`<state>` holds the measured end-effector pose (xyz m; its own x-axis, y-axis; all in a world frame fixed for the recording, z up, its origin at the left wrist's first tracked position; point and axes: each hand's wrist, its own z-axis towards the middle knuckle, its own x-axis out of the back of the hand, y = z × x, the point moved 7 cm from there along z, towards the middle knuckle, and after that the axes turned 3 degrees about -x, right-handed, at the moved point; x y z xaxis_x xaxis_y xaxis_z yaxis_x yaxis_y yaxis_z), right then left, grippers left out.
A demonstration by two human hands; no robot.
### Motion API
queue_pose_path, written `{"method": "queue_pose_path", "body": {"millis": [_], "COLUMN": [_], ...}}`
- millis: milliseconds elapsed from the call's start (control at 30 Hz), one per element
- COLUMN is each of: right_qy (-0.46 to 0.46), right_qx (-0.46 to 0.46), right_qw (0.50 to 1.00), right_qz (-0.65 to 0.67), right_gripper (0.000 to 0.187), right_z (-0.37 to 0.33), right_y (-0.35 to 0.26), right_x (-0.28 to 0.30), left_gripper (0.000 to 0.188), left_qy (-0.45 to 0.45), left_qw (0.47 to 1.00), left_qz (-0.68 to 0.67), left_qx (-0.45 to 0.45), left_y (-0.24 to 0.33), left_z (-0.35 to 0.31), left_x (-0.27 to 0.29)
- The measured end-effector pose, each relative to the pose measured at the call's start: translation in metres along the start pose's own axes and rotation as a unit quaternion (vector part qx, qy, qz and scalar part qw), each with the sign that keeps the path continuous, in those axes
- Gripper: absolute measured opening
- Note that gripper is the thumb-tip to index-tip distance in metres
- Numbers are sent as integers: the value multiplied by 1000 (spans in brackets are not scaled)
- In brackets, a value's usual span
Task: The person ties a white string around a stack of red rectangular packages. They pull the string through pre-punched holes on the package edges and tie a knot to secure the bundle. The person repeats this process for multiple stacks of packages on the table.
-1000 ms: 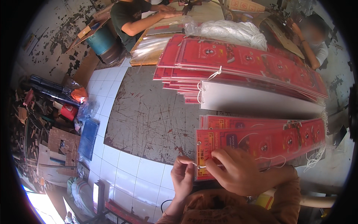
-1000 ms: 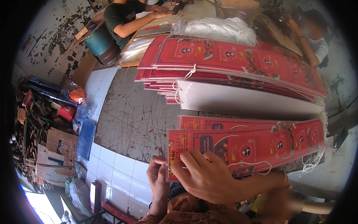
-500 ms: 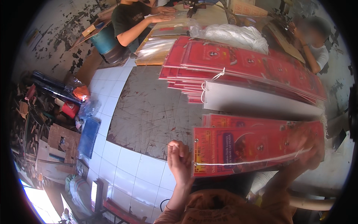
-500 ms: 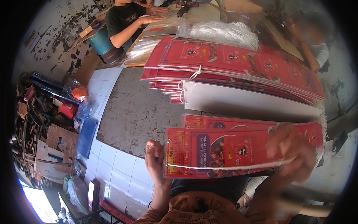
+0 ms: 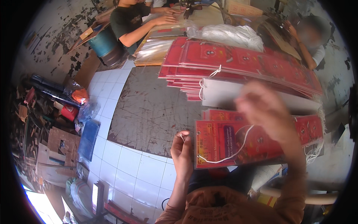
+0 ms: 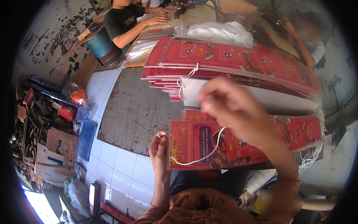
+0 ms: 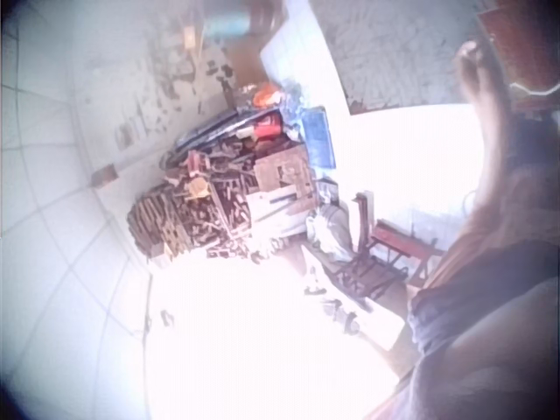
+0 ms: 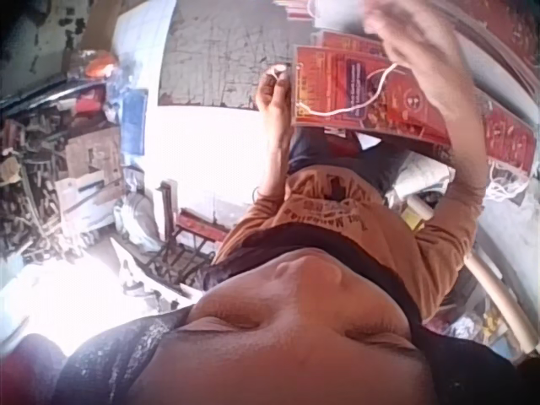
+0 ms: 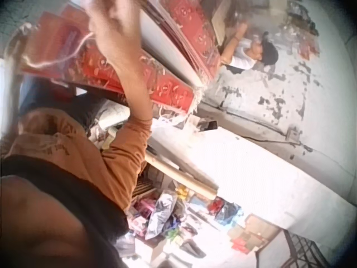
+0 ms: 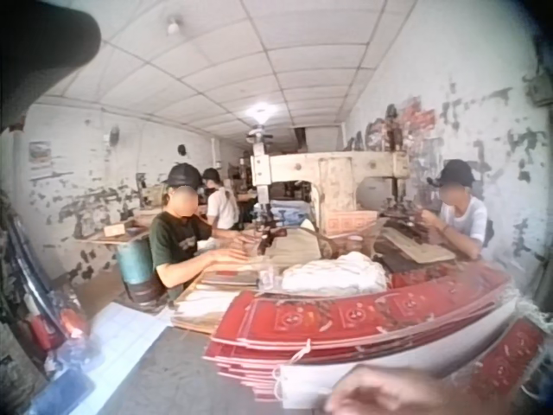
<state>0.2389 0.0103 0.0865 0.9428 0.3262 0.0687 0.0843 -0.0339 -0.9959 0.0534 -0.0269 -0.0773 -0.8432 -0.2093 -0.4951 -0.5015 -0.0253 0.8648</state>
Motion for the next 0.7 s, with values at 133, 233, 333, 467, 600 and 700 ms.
{"method": "queue_pose_path", "body": {"millis": [133,233,333,467,600,700], "right_qy": [-68,-45,-23,10,-8,-14], "right_qx": [149,238,290,316,301,321], "right_qw": [947,870,813,797,787,791], "right_qz": [-277,-429,-504,-515,-538,-521], "right_gripper": [20,14,11,12,12,13], "right_z": [18,14,10,9,9,9], "right_y": [12,9,8,9,8,7], "right_x": [-39,-53,-60,-62,-63,-63], "left_gripper": [12,14,17,18,19,19], "left_qy": [-37,-40,-45,-47,-35,-30], "left_qw": [999,999,999,999,999,999], "left_qz": [-9,-12,15,14,16,17], "left_qx": [0,-4,-8,-5,-6,-13], "left_y": [-1,2,0,4,5,4], "left_z": [1,0,0,-2,-2,-2], "left_x": [-8,-12,-8,-13,-12,-13]}}
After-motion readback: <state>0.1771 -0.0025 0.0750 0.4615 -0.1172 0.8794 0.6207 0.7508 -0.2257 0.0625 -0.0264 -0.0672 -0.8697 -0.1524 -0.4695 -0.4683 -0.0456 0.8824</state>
